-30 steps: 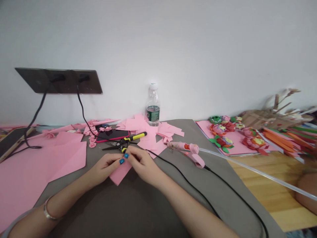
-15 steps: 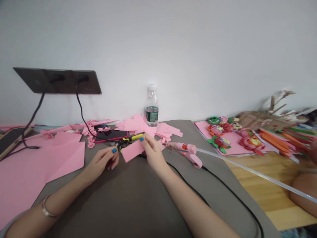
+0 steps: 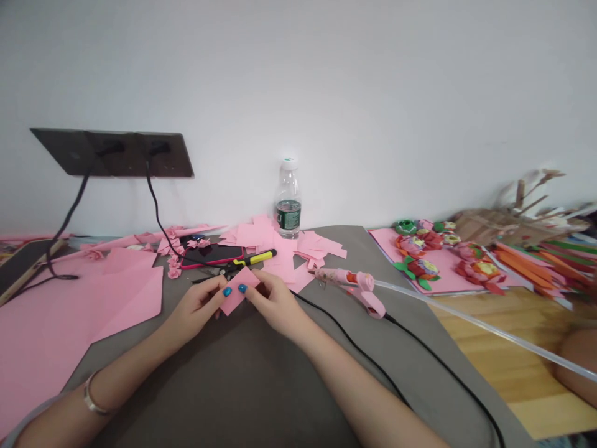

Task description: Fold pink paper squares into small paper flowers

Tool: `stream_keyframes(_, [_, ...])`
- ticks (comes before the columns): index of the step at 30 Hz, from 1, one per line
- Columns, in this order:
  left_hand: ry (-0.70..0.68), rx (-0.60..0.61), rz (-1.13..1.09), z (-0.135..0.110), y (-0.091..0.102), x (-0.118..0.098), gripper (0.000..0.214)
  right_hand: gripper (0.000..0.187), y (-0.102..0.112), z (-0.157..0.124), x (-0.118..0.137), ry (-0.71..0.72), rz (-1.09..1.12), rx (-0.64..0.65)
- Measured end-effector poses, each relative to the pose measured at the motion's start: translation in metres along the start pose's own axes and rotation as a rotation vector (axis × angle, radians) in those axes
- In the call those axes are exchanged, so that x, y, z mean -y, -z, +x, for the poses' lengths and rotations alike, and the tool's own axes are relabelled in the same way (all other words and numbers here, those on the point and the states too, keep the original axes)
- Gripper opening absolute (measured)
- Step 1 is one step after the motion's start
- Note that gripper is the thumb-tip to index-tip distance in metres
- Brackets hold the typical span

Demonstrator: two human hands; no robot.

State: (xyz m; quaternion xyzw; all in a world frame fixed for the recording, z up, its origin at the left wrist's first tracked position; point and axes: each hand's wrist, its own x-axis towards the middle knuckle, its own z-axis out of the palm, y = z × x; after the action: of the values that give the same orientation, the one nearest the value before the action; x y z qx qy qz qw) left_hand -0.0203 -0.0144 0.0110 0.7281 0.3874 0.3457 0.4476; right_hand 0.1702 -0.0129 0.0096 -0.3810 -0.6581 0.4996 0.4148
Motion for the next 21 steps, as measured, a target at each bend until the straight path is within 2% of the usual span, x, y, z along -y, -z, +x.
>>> stream_keyframes(3, [0.024,0.007,-0.039,0.001,-0.001,0.002,0.03,0.038,0.002,0.003,-0.002,-0.028,0.058,-0.033])
stream_keyframes(10, [0.056,0.05,-0.062,0.0,-0.003,0.004,0.042,0.042,0.002,0.005,-0.003,-0.061,0.165,-0.065])
stream_keyframes(14, [0.051,0.073,-0.076,-0.001,-0.002,0.004,0.044,0.046,0.002,0.005,-0.01,-0.092,0.15,-0.083])
stream_keyframes(16, [0.045,0.046,-0.039,-0.001,-0.002,0.004,0.043,0.048,0.003,0.005,-0.013,-0.106,0.134,-0.09])
stream_keyframes(20, [0.016,-0.063,0.002,-0.001,-0.001,0.003,0.021,0.045,0.002,0.004,-0.013,-0.086,0.071,-0.12])
stream_keyframes(21, [-0.005,-0.071,-0.005,-0.002,-0.001,0.003,0.023,0.044,0.001,0.004,-0.012,-0.068,0.045,-0.132])
